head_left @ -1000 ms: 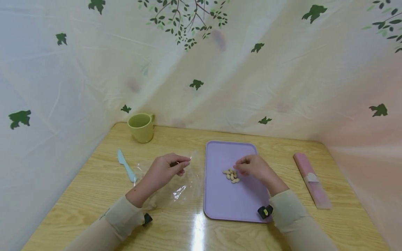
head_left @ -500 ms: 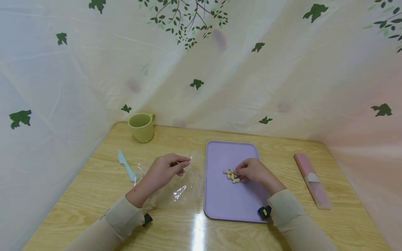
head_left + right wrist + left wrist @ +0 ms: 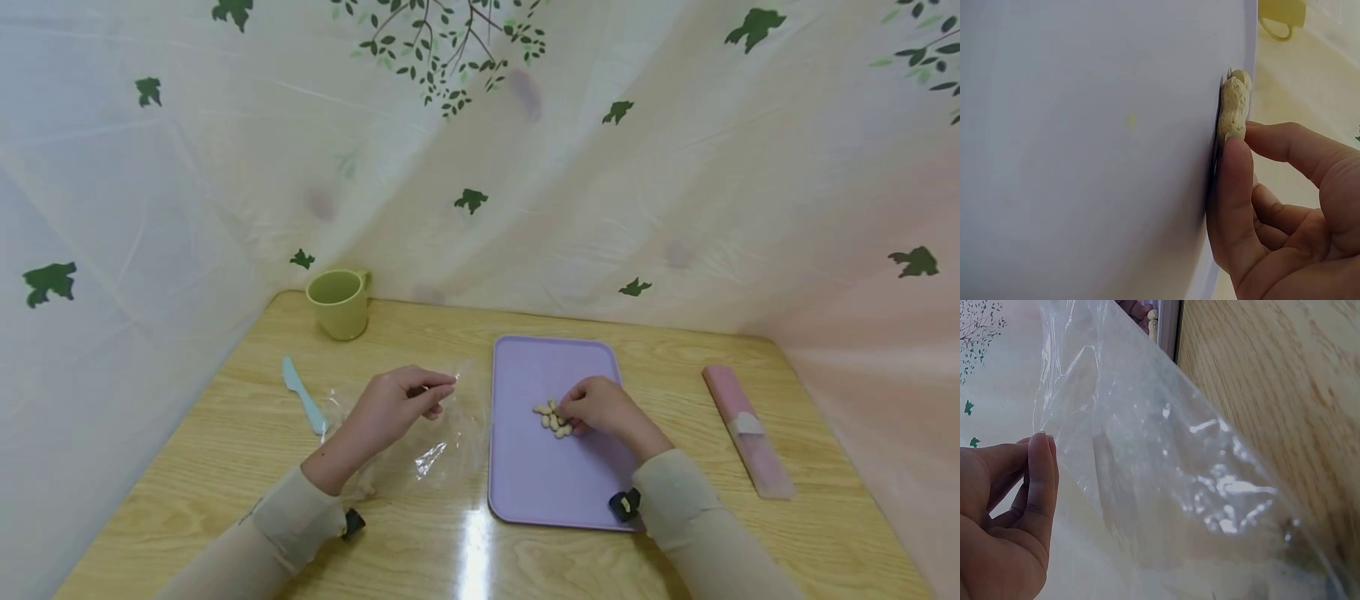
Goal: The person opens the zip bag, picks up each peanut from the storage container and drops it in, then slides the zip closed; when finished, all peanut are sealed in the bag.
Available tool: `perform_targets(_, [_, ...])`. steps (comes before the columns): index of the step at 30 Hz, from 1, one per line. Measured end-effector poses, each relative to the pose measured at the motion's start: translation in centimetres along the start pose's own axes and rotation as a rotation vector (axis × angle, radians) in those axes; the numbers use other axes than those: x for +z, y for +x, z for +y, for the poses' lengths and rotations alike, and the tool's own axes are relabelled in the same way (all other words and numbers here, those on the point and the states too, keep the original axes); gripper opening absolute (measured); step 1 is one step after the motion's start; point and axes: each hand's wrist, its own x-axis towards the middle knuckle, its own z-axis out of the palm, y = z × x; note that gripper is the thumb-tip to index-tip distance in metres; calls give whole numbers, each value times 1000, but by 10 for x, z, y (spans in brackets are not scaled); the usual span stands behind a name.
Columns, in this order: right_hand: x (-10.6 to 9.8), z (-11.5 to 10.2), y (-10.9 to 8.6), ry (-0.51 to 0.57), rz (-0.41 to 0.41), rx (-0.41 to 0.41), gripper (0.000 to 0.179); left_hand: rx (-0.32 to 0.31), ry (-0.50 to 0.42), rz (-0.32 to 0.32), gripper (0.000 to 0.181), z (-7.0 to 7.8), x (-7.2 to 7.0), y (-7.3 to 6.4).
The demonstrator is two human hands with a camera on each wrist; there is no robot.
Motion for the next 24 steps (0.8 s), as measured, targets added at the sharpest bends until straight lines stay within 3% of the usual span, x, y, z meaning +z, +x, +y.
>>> perform_targets(12, [-10, -2, 1, 40, -7, 24, 15, -3, -6, 7, 26, 2, 2, 6])
perform_targets(19, [-28, -6, 1, 37, 37, 8, 20, -16, -1, 3, 26, 4, 3, 10])
perform_targets(24, [-33, -12, 0, 113, 66, -9, 26, -13, -3, 10, 25, 5, 3, 12])
